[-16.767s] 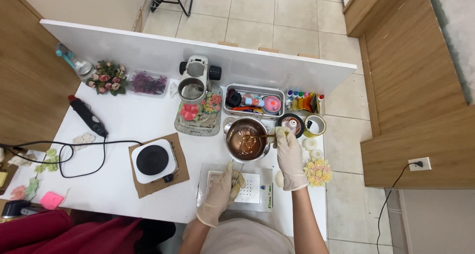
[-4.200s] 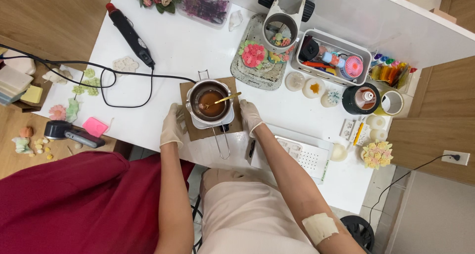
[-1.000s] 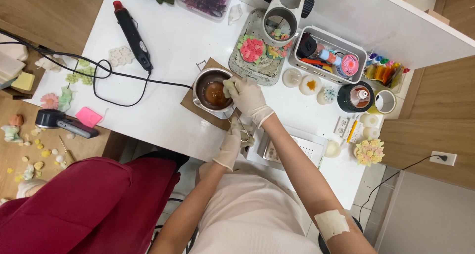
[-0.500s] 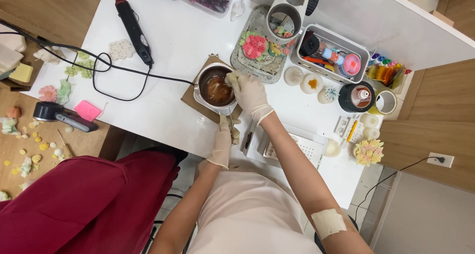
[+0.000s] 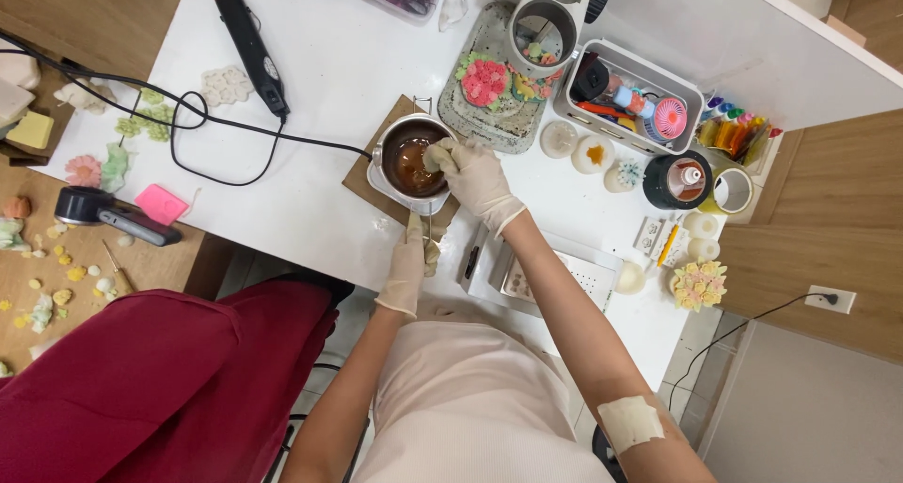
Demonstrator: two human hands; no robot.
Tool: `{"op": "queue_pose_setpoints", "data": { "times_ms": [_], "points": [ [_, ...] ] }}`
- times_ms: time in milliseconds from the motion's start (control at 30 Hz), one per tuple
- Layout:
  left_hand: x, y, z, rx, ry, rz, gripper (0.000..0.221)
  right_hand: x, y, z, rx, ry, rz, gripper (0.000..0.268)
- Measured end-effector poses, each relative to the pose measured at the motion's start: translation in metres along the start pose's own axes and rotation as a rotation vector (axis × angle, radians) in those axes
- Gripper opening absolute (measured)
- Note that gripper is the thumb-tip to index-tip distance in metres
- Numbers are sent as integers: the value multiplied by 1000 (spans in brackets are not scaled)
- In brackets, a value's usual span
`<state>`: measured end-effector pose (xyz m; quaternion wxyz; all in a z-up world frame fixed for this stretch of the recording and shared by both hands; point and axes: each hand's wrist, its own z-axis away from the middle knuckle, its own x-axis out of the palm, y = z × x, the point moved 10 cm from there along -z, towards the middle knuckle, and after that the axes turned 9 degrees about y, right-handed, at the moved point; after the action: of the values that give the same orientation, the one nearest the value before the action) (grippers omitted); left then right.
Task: The person stirs melted wax in a metal pitcher and pours the liquid wax into silicone molds on the worktable, filling the mold cavities one at a time while wearing gloves.
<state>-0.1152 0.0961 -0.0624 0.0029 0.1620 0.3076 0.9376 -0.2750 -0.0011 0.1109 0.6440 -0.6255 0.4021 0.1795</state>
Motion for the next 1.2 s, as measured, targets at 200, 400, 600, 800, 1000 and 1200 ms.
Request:
{"op": "queue_pose_setpoints", "data": {
  "times_ms": [200,400,600,800,1000,1200],
  "points": [
    [-6,-4,-5,-18,48,-25,59,-18,0,-4,0,109,307,18],
    [0,6,7,3,16,-21,52,-19,-21,-1,-100,141,23,19],
    [-3,5,4,-32,31,-17,50,0,-5,0,9,0,105,25],
    [-6,8,3,-7,72,-56,49,-20,-9,3,-95,219,267,15],
    [-4,9,4,-14,56,-42,50,-18,-5,-1,-69,205,207,14],
    [-5,10,2,-19,76,-45,49,-2,7,-2,94,17,-40,19]
  ]
}}
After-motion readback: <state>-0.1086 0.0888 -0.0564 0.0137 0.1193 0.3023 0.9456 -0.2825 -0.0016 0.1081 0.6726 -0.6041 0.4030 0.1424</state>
